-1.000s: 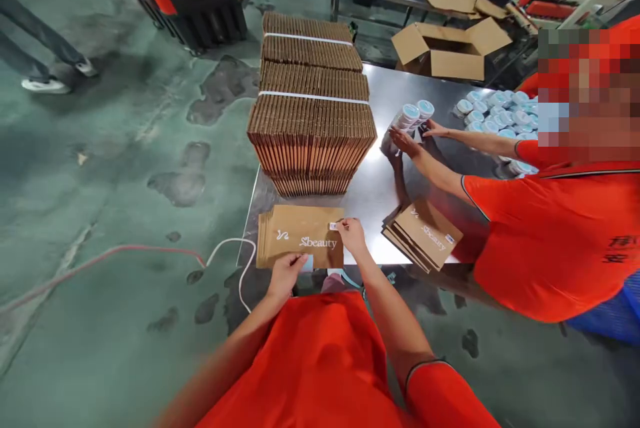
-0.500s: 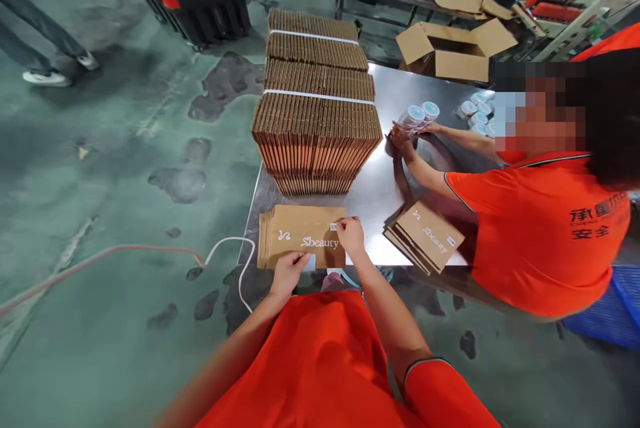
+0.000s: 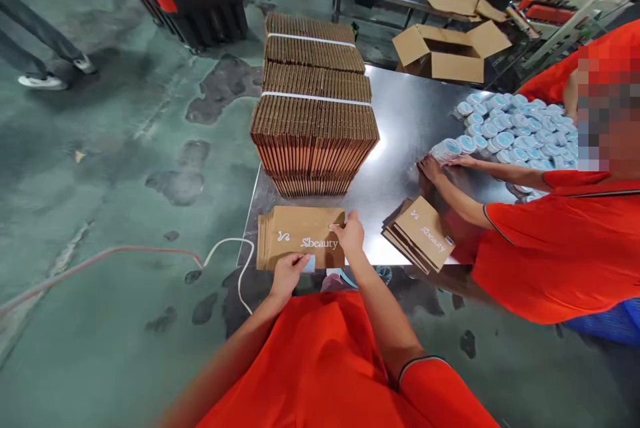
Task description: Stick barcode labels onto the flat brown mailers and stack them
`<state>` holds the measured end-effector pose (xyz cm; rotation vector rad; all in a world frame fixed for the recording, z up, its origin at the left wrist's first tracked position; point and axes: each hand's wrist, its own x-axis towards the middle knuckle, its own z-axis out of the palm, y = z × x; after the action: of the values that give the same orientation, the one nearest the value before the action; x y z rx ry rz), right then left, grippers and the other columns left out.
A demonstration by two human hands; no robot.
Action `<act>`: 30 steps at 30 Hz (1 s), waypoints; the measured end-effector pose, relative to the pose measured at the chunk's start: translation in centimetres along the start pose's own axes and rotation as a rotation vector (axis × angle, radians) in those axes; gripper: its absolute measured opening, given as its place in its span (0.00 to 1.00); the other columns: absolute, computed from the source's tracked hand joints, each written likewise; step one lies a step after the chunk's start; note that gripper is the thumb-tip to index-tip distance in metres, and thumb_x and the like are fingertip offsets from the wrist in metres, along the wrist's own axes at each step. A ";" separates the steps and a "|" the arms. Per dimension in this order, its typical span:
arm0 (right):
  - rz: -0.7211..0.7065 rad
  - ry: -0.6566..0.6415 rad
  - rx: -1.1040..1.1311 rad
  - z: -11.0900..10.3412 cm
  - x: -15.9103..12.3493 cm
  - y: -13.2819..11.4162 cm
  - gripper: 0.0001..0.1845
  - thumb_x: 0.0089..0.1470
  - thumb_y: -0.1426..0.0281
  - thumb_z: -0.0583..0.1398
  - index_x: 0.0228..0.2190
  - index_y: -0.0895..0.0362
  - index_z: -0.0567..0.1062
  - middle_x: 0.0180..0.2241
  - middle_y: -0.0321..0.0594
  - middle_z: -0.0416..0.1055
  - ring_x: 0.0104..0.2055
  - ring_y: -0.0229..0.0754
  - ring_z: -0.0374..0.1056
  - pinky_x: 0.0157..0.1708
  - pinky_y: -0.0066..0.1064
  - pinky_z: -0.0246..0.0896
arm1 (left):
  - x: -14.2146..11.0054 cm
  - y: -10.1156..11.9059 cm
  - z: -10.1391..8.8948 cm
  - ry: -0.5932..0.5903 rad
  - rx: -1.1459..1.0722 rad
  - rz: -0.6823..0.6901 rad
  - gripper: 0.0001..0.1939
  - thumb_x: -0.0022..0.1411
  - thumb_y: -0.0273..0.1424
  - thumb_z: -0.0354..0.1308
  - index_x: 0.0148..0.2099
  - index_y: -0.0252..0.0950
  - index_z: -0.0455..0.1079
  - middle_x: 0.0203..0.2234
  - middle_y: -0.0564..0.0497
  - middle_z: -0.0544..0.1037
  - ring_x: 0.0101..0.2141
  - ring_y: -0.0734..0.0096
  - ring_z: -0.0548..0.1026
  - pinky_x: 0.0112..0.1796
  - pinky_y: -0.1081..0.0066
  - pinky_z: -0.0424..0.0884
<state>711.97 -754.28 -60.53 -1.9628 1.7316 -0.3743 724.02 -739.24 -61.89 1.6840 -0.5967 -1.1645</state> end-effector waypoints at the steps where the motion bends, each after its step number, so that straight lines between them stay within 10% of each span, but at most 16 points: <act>1: 0.008 0.018 0.052 0.0 0.1 0.3 0.16 0.45 0.64 0.66 0.35 0.58 0.70 0.28 0.39 0.70 0.29 0.42 0.66 0.30 0.31 0.57 | 0.0 0.0 0.1 0.002 0.001 0.002 0.21 0.50 0.48 0.57 0.24 0.34 0.71 0.16 0.55 0.69 0.21 0.73 0.64 0.24 0.73 0.58; 10: -0.033 0.082 0.391 0.0 -1.9 2.8 0.19 0.53 0.65 0.55 0.46 0.60 0.67 0.37 0.46 0.71 0.35 0.44 0.68 0.39 0.37 0.64 | -0.4 1.3 -1.7 0.168 0.134 0.112 0.17 0.53 0.46 0.55 0.23 0.38 0.69 0.19 0.53 0.70 0.26 0.66 0.68 0.32 0.68 0.64; 20: -0.113 0.159 0.438 0.4 -6.7 0.0 0.31 0.51 0.64 0.59 0.56 0.59 0.63 0.52 0.52 0.64 0.56 0.52 0.60 0.56 0.47 0.55 | -1.4 3.8 -3.0 0.320 0.394 0.286 0.17 0.56 0.43 0.51 0.21 0.40 0.65 0.25 0.47 0.74 0.37 0.56 0.73 0.39 0.63 0.68; 24: -0.030 0.155 0.788 -4.7 -5.9 3.6 0.39 0.47 0.59 0.62 0.59 0.55 0.57 0.49 0.48 0.70 0.49 0.47 0.69 0.49 0.40 0.65 | -5.6 7.3 -1.6 0.240 0.257 0.348 0.14 0.59 0.43 0.52 0.30 0.40 0.72 0.45 0.45 0.77 0.49 0.56 0.71 0.49 0.62 0.66; 30: 0.431 0.616 0.567 -17.2 -3.3 15.5 0.44 0.41 0.59 0.61 0.58 0.61 0.56 0.49 0.57 0.69 0.49 0.54 0.68 0.48 0.48 0.62 | -6.6 9.1 0.2 0.026 -0.118 0.145 0.13 0.54 0.41 0.57 0.38 0.38 0.72 0.27 0.50 0.80 0.28 0.63 0.77 0.33 0.66 0.72</act>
<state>689.55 -755.27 -53.90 -1.0902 2.0371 -1.2428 722.18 -737.73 -50.91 1.5273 -0.6120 -1.0524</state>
